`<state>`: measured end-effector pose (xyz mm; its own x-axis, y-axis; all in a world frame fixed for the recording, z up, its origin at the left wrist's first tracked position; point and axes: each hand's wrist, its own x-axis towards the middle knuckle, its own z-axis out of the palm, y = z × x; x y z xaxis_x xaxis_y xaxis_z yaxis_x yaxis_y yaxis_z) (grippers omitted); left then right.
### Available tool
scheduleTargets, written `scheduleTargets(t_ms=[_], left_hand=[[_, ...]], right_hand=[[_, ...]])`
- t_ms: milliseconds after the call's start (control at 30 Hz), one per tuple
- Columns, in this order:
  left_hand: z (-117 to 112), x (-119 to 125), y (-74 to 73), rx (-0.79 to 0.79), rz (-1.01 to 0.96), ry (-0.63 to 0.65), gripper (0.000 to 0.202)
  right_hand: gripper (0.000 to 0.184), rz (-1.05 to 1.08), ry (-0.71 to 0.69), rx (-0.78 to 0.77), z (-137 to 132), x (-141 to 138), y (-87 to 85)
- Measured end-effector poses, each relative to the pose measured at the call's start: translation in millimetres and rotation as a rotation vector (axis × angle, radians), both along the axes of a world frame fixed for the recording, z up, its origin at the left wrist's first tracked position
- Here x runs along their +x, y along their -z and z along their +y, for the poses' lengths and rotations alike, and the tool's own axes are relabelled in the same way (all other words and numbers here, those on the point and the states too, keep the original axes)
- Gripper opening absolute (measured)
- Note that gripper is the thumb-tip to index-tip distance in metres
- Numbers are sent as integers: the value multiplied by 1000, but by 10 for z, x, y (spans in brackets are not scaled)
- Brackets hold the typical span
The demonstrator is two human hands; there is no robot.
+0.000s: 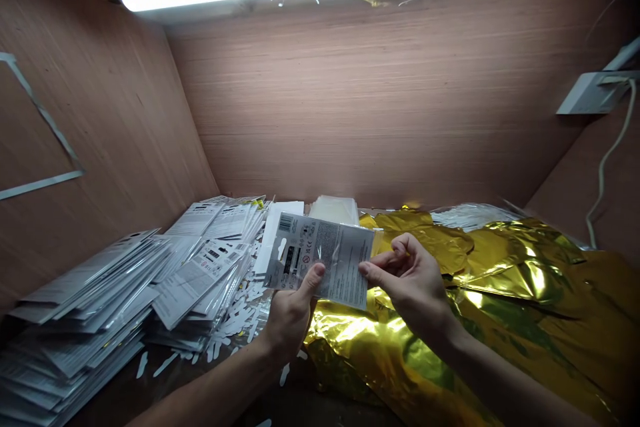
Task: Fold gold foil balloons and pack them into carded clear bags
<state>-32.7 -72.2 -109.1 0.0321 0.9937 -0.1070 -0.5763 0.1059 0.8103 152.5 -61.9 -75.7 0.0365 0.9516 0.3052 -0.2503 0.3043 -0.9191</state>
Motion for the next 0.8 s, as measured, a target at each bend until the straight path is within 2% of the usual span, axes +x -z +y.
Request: scheduleTargets(t_ms=[100, 400, 567, 700, 800], left_hand=[[-5, -25, -2, -20, 32, 103, 41], [-26, 43, -30, 49, -59, 87, 37], [-55, 52, -5, 36, -48, 149, 34], [-83, 108, -3, 60, -48, 115, 35], [-15, 16, -66, 80, -53, 106, 34]], right_hand=[[62, -5, 14, -9, -5, 33, -40], [56, -41, 60, -15, -90, -138, 61], [56, -38, 77, 5, -78, -144, 81], [53, -16, 64, 9, -59, -144, 108], [55, -32, 24, 4, -18, -72, 67]])
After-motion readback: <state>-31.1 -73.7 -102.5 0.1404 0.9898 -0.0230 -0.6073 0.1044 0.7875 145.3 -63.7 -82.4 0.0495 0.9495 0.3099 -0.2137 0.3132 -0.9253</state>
